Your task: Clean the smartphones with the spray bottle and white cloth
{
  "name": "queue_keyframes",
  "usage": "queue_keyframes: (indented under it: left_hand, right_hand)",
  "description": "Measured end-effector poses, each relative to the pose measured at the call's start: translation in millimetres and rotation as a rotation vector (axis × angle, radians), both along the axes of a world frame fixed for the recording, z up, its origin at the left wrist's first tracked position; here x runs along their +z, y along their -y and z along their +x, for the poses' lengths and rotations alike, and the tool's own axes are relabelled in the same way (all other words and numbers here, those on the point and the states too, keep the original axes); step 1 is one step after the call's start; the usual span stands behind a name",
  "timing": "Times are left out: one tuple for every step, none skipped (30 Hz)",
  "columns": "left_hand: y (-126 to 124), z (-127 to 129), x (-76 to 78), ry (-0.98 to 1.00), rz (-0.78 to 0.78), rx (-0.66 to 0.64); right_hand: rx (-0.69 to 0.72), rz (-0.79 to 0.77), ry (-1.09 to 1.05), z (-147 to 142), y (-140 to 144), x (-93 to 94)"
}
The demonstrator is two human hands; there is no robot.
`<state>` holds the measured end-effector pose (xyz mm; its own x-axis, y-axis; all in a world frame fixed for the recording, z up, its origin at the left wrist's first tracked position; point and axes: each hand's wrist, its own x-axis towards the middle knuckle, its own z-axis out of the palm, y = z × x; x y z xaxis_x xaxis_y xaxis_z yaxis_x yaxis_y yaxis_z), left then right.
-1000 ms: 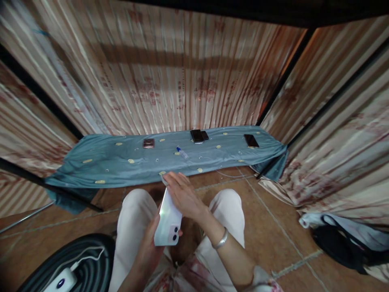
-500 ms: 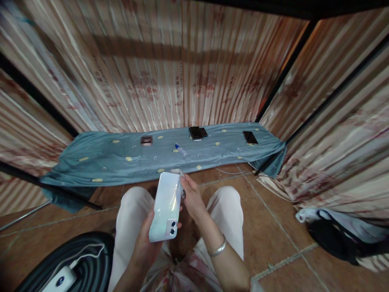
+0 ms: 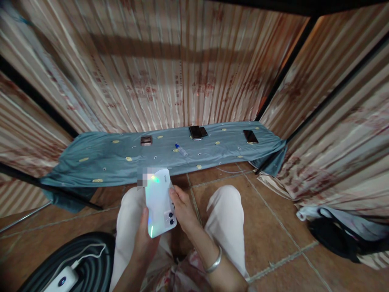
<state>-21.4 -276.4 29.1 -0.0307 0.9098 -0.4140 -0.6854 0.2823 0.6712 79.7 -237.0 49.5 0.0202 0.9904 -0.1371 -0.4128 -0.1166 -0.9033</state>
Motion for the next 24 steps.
queue_keyframes:
  left_hand:
    - [-0.6, -0.3, 2.2, 0.001, -0.018, 0.023]
    - [-1.5, -0.3, 5.3, 0.007, -0.034, 0.04]
    - [-2.5, 0.0, 9.0, 0.012, -0.053, 0.068]
    - [-3.6, 0.3, 13.1, 0.02, -0.061, 0.087]
    - [-5.0, 0.5, 17.4, 0.03, -0.07, 0.104]
    - [-6.5, 0.5, 21.5, 0.042, -0.083, 0.124]
    - [-8.1, 0.1, 25.3, 0.056, -0.099, 0.141]
    - [-9.7, -0.5, 28.7, 0.072, -0.112, 0.153]
    - [-11.2, -1.3, 31.5, 0.088, -0.113, 0.156]
    - [-12.5, -2.3, 33.7, 0.099, -0.096, 0.15]
    - [-13.6, -3.4, 35.3, 0.109, -0.068, 0.134]
    - [-14.2, -4.3, 36.3, 0.115, -0.031, 0.111]
    - [-14.6, -5.0, 36.8, 0.12, 0.005, 0.082]
    - [-14.7, -5.5, 36.9, 0.126, 0.034, 0.053]
    - [-14.7, -5.8, 36.8, 0.129, 0.052, 0.03]
    - [-14.6, -5.9, 36.4, 0.131, 0.064, 0.015]
    - [-14.6, -6.0, 36.1, 0.13, 0.074, 0.012]
    - [-14.7, -6.2, 35.9, 0.125, 0.083, 0.017]
    - [-14.9, -6.6, 35.8, 0.117, 0.09, 0.024]
    - [-15.4, -7.0, 35.9, 0.109, 0.097, 0.03]
    - [-15.9, -7.7, 36.1, 0.099, 0.103, 0.03]
    - [-16.6, -8.5, 36.5, 0.09, 0.11, 0.027]
    - [-17.3, -9.3, 36.8, 0.083, 0.116, 0.02]
    - [-18.1, -10.1, 37.0, 0.082, 0.12, 0.013]
  right_hand:
    - [0.005, -0.007, 0.005, -0.6, 1.8, -0.7]
    - [0.015, -0.013, 0.01, -1.2, 3.9, -1.4]
    - [0.03, -0.018, 0.014, -1.9, 6.1, -2.2]
    - [0.044, -0.021, 0.017, -2.6, 8.7, -3.1]
    - [0.057, -0.023, 0.02, -3.3, 11.4, -4.0]
    - [0.067, -0.026, 0.022, -4.0, 14.4, -5.2]
    - [0.078, -0.031, 0.023, -4.7, 17.4, -6.6]
    - [0.087, -0.037, 0.025, -5.3, 20.3, -8.3]
    - [0.096, -0.042, 0.032, -5.6, 23.1, -10.3]
    - [0.101, -0.048, 0.044, -5.7, 25.8, -12.4]
    - [0.101, -0.053, 0.06, -5.6, 28.2, -14.6]
    - [0.091, -0.056, 0.08, -5.1, 30.4, -16.7]
    - [0.081, -0.056, 0.101, -4.4, 32.5, -18.3]
    - [0.075, -0.053, 0.125, -3.5, 34.4, -19.4]
    - [0.075, -0.047, 0.151, -2.5, 36.3, -19.6]
    - [0.073, -0.038, 0.182, -1.5, 38.3, -19.0]
    - [0.069, -0.026, 0.218, -0.6, 40.4, -17.5]
    - [0.068, -0.011, 0.257, 0.1, 42.6, -15.5]
    - [0.075, 0.005, 0.29, 0.6, 45.0, -13.0]
    - [0.09, 0.021, 0.311, 1.0, 47.6, -10.5]
    - [0.117, 0.036, 0.325, 1.3, 50.4, -8.2]
    - [0.155, 0.05, 0.336, 1.8, 53.4, -6.4]
    - [0.191, 0.061, 0.345, 2.6, 56.4, -5.3]
    - [0.221, 0.07, 0.359, 4.0, 59.5, -4.7]
